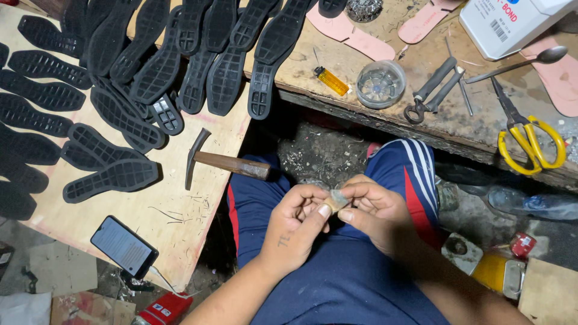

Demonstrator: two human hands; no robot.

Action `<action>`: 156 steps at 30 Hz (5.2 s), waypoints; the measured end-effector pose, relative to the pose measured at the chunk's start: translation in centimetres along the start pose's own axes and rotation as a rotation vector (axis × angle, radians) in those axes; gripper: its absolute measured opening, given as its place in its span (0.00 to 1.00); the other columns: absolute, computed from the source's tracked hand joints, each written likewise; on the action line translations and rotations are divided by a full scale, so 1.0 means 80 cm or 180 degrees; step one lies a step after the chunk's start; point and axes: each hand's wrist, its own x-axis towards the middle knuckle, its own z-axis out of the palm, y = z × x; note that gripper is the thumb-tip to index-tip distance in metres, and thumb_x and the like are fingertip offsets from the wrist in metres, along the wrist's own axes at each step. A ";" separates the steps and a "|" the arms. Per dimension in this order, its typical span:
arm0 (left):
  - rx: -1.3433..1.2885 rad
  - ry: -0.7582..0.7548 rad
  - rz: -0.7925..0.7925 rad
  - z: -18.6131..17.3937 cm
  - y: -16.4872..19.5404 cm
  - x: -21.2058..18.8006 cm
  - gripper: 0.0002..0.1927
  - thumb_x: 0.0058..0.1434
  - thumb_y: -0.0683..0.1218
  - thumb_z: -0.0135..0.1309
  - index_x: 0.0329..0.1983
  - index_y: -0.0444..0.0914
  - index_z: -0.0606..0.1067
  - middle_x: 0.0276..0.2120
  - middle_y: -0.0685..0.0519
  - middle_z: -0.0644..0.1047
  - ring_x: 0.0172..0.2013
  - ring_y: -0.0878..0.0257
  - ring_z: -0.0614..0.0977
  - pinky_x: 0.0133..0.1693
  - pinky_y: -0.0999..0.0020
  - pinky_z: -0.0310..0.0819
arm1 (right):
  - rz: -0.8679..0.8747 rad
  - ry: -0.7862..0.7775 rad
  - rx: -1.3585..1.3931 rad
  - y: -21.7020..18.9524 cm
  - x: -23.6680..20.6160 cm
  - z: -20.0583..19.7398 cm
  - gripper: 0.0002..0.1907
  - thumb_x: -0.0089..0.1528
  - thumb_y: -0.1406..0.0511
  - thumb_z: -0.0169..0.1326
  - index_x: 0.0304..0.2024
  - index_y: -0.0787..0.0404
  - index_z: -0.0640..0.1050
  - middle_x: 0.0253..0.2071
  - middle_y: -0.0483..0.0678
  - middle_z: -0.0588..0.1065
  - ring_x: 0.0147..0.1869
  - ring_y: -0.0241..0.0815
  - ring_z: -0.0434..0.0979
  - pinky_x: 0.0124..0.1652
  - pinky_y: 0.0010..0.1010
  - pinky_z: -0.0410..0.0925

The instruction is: The person sits on the floor of a shoe workshop and uses a brush to apply glue to the textured underside of rubber shoe soles, working one sole at a time. They set a finished sole on the table, pick up a new one, and continue brushing glue across the sole surface.

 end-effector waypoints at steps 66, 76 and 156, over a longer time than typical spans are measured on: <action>-0.0200 -0.0736 -0.0841 -0.022 -0.005 0.008 0.13 0.72 0.46 0.48 0.50 0.32 0.77 0.44 0.54 0.79 0.46 0.68 0.78 0.52 0.72 0.72 | -0.0040 -0.0531 0.0503 0.016 0.006 -0.007 0.21 0.60 0.82 0.55 0.55 0.68 0.76 0.61 0.51 0.63 0.61 0.42 0.72 0.59 0.34 0.69; -0.0427 -0.0894 -0.0793 -0.023 -0.011 0.006 0.16 0.73 0.48 0.49 0.53 0.31 0.76 0.42 0.54 0.79 0.44 0.68 0.78 0.52 0.72 0.73 | -0.0201 -0.0378 0.0221 0.008 0.003 0.001 0.13 0.61 0.81 0.58 0.48 0.70 0.77 0.55 0.52 0.65 0.52 0.43 0.77 0.50 0.34 0.75; -0.1517 0.0696 -0.0432 -0.054 -0.017 0.015 0.14 0.73 0.47 0.48 0.56 0.35 0.74 0.49 0.47 0.81 0.42 0.66 0.78 0.47 0.70 0.73 | -0.0006 0.2357 -0.0036 -0.009 -0.010 -0.159 0.21 0.76 0.53 0.44 0.55 0.63 0.76 0.36 0.48 0.76 0.35 0.37 0.74 0.38 0.29 0.70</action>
